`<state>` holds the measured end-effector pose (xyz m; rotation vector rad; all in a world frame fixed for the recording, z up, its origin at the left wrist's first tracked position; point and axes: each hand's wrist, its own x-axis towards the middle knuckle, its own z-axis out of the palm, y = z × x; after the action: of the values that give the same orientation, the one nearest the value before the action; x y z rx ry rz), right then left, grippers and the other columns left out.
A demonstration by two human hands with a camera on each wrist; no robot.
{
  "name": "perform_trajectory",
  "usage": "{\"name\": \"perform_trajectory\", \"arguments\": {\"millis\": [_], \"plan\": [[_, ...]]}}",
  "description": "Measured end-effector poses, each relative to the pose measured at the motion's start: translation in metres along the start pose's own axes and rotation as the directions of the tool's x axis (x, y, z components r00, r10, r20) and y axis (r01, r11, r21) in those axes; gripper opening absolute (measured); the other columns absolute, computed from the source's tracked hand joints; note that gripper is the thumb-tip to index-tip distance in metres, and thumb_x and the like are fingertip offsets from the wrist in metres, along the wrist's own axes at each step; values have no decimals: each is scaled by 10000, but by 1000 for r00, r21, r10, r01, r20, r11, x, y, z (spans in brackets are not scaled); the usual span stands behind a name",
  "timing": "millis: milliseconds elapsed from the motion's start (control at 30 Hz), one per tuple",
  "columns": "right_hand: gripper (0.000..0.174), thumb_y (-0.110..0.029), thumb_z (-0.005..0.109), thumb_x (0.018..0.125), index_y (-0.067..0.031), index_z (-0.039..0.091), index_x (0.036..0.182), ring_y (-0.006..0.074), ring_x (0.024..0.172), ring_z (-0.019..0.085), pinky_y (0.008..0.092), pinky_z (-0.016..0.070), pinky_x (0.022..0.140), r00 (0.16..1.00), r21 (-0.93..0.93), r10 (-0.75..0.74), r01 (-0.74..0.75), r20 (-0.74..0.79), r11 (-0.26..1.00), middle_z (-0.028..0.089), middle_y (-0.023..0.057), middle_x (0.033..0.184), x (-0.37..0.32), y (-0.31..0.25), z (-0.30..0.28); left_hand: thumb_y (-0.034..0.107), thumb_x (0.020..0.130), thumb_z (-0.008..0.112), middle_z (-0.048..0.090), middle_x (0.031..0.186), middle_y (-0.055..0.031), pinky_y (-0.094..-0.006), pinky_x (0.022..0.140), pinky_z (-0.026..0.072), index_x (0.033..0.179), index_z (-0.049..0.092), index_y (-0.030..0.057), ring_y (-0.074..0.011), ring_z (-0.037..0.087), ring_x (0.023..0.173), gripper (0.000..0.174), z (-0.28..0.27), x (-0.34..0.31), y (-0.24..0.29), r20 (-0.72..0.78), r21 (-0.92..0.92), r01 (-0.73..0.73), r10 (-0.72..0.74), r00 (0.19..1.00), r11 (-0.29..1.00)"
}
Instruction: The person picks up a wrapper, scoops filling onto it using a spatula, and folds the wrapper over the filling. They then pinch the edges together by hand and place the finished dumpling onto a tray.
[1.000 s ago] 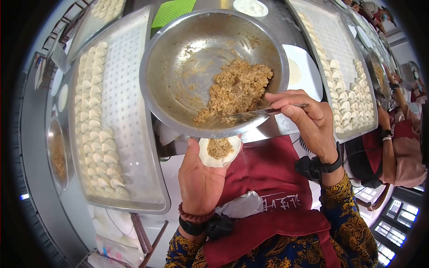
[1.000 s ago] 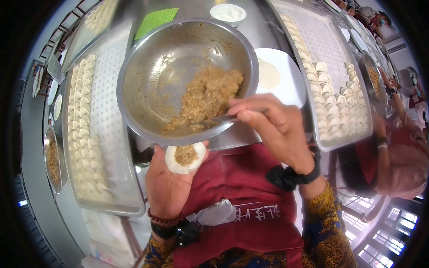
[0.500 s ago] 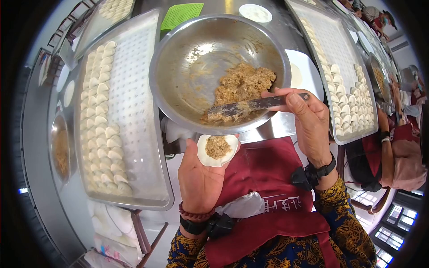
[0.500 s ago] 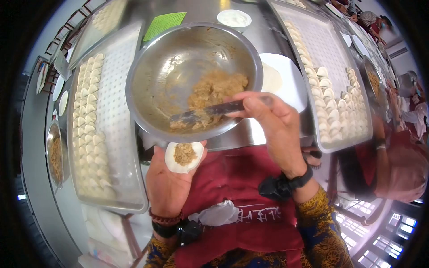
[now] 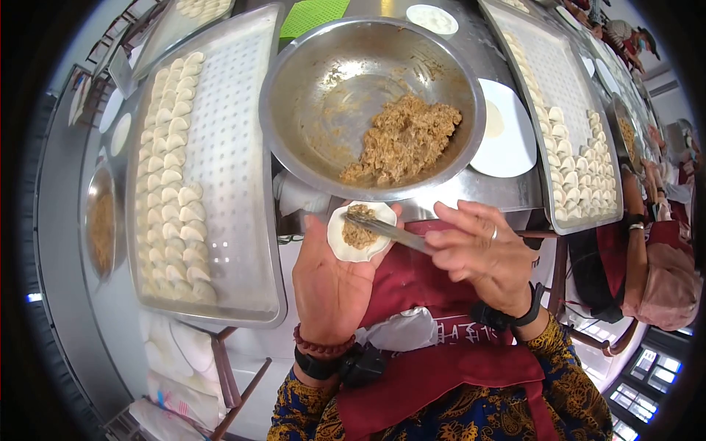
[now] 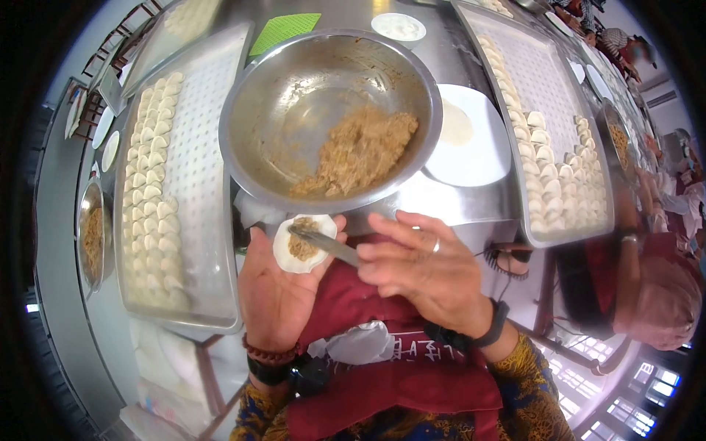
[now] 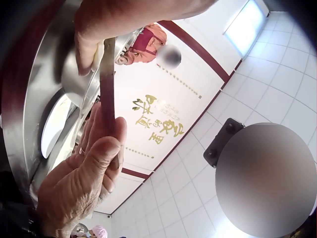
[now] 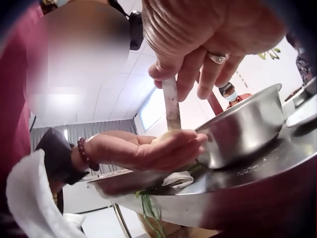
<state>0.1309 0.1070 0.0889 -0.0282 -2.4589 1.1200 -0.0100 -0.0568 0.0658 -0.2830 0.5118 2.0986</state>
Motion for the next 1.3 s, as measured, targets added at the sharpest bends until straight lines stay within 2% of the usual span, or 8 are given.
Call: {"name": "perform_trajectory", "arguments": {"millis": [200,367,600,700,800,900,1033,1300], "plan": [[229,-232,763,787,-154,751,1001,280,1225,606,433,471,1021,980,-204,-176,191,92,960,728,15,1125,-11,-10,-6,423,1076,249,443,1399,-315,-543,1152,337,1383,331,-128,-466,431,1324,636,3,-4,-2,-37,24,-7,8,999,1000],[198,-218,775,772,-152,768,959,278,1224,609,427,469,1008,995,-138,-92,96,41,986,732,19,1102,-13,-16,-15,404,1082,263,432,1398,-292,-532,1155,340,1396,301,-115,-446,428,1331,608,0,-4,-3,31,26,-16,15,999,1000],[254,-208,797,726,-153,769,972,278,1238,600,416,467,991,990,-178,-120,133,77,975,747,20,1056,-13,-11,-2,399,1083,264,439,1399,-284,-515,1154,345,1401,302,-117,-433,435,1332,607,0,-3,-2,39,28,-18,17,999,999],[228,-166,781,747,-127,760,971,276,1223,614,410,439,1016,994,-84,-62,69,86,994,756,47,1020,-10,-15,-16,413,1076,262,444,1399,-308,-547,1159,326,1377,334,-120,-484,418,1329,616,1,-1,-3,-25,38,-16,17,1000,999],[171,-90,750,781,-102,753,952,275,1196,635,396,409,1033,994,81,29,-20,-103,997,761,74,976,-4,-9,-22,406,1077,267,438,1405,-314,-560,1158,321,1388,316,-127,-492,412,1330,619,1,1,-5,-30,57,-42,43,999,998],[163,11,722,785,-92,737,910,289,1172,650,398,424,993,945,-164,55,-113,-323,980,762,79,934,8,4,-18,372,1088,255,452,1392,-274,-553,1137,362,1399,305,-113,-443,461,1305,578,2,1,-5,-9,60,15,-15,1000,998],[205,-6,760,732,-108,711,903,297,1133,665,409,476,923,959,-470,-112,-25,-261,883,746,45,884,29,18,-8,369,1088,255,444,1398,-276,-557,1137,362,1403,294,-112,-455,457,1305,576,5,1,-8,17,96,19,-20,1000,995],[247,-45,784,708,-91,681,928,298,1120,659,408,497,922,956,-530,-204,63,-212,846,734,43,942,31,37,6,401,1080,255,405,1439,-303,-616,1147,301,1443,255,-75,-536,401,1319,599,15,-3,-14,52,88,50,-55,997,995]]}}
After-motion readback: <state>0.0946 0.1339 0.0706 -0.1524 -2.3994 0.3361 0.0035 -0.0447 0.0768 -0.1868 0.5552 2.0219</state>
